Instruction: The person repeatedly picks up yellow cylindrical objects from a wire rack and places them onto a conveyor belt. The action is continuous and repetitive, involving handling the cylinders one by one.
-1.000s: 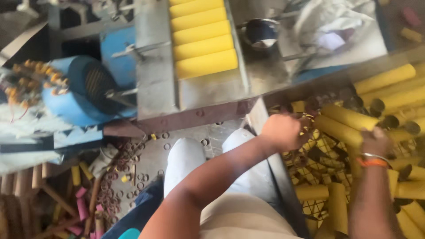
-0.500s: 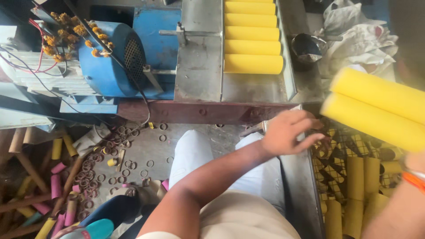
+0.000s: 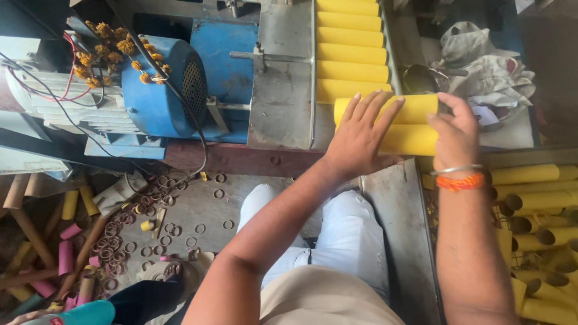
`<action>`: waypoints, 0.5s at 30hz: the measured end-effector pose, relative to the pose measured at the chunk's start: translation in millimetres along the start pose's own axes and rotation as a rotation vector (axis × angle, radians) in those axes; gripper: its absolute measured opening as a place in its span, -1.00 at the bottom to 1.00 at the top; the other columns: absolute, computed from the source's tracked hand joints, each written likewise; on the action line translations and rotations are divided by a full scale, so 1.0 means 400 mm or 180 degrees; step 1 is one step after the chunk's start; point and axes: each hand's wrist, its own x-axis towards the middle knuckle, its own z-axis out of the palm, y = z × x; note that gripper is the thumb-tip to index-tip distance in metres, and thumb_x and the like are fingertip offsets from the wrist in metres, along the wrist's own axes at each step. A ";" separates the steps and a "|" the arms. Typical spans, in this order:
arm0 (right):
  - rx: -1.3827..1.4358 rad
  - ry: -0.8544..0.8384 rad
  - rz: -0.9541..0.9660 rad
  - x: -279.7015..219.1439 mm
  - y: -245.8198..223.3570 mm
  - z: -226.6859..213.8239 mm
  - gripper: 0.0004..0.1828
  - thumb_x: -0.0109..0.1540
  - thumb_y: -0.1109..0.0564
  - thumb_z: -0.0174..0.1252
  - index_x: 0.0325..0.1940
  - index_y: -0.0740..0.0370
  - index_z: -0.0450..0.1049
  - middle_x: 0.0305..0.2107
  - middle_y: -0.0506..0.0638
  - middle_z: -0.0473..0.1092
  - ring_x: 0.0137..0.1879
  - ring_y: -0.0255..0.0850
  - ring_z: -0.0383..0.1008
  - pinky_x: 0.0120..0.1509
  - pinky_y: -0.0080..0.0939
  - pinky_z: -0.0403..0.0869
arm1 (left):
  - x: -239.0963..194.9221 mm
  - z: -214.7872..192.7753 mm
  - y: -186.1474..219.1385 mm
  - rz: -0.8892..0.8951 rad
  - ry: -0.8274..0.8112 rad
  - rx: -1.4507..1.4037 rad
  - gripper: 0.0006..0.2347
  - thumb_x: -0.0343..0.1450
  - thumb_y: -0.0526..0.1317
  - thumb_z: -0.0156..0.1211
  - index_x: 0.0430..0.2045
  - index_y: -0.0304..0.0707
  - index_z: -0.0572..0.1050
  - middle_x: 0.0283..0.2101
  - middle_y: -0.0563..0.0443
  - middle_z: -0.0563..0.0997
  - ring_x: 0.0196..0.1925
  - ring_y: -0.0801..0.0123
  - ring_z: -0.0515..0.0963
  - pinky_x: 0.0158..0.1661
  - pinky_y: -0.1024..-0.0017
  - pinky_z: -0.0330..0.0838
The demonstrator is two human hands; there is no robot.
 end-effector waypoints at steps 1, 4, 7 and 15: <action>0.0016 0.0031 -0.0065 0.011 0.017 0.024 -0.51 0.30 0.38 0.10 0.34 0.35 0.35 -0.09 0.11 0.53 -0.01 -0.22 0.57 0.15 -0.25 0.53 | 0.005 0.010 -0.013 0.0020 -0.0115 0.0090 -0.02 0.13 0.24 0.44 0.40 -0.20 0.08 0.38 -0.24 0.27 0.49 -0.08 0.20 0.47 -0.11 -0.03; -0.0928 0.0069 -0.0332 0.054 0.048 0.096 -0.59 0.30 0.33 0.14 0.25 0.34 0.42 -0.16 0.09 0.53 -0.07 -0.22 0.55 0.07 -0.23 0.50 | 0.048 0.058 -0.078 -0.0105 -0.0589 0.0565 0.08 0.04 0.34 0.44 0.39 -0.20 0.04 0.36 -0.28 0.27 0.47 -0.07 0.18 0.43 -0.14 -0.07; -0.3225 0.0119 -0.1102 0.036 0.031 0.118 -0.77 0.37 0.23 0.22 0.11 0.29 0.50 -0.24 0.11 0.52 -0.11 -0.16 0.53 0.00 -0.17 0.46 | 0.047 0.095 -0.148 -0.0578 -0.1438 0.1267 0.12 0.01 0.37 0.45 0.46 -0.05 0.04 0.35 -0.20 0.33 0.45 0.04 0.23 0.43 -0.16 -0.09; -0.1975 0.0736 -0.0168 -0.253 0.077 -0.311 -0.80 0.40 0.12 0.16 0.03 0.29 0.51 -0.23 -0.03 0.49 -0.17 -0.33 0.46 -0.02 -0.27 0.45 | 0.014 0.089 -0.165 -0.0289 -0.1281 0.1678 0.05 0.02 0.39 0.44 0.35 -0.19 0.18 0.33 -0.39 0.26 0.42 -0.20 0.17 0.30 -0.33 -0.14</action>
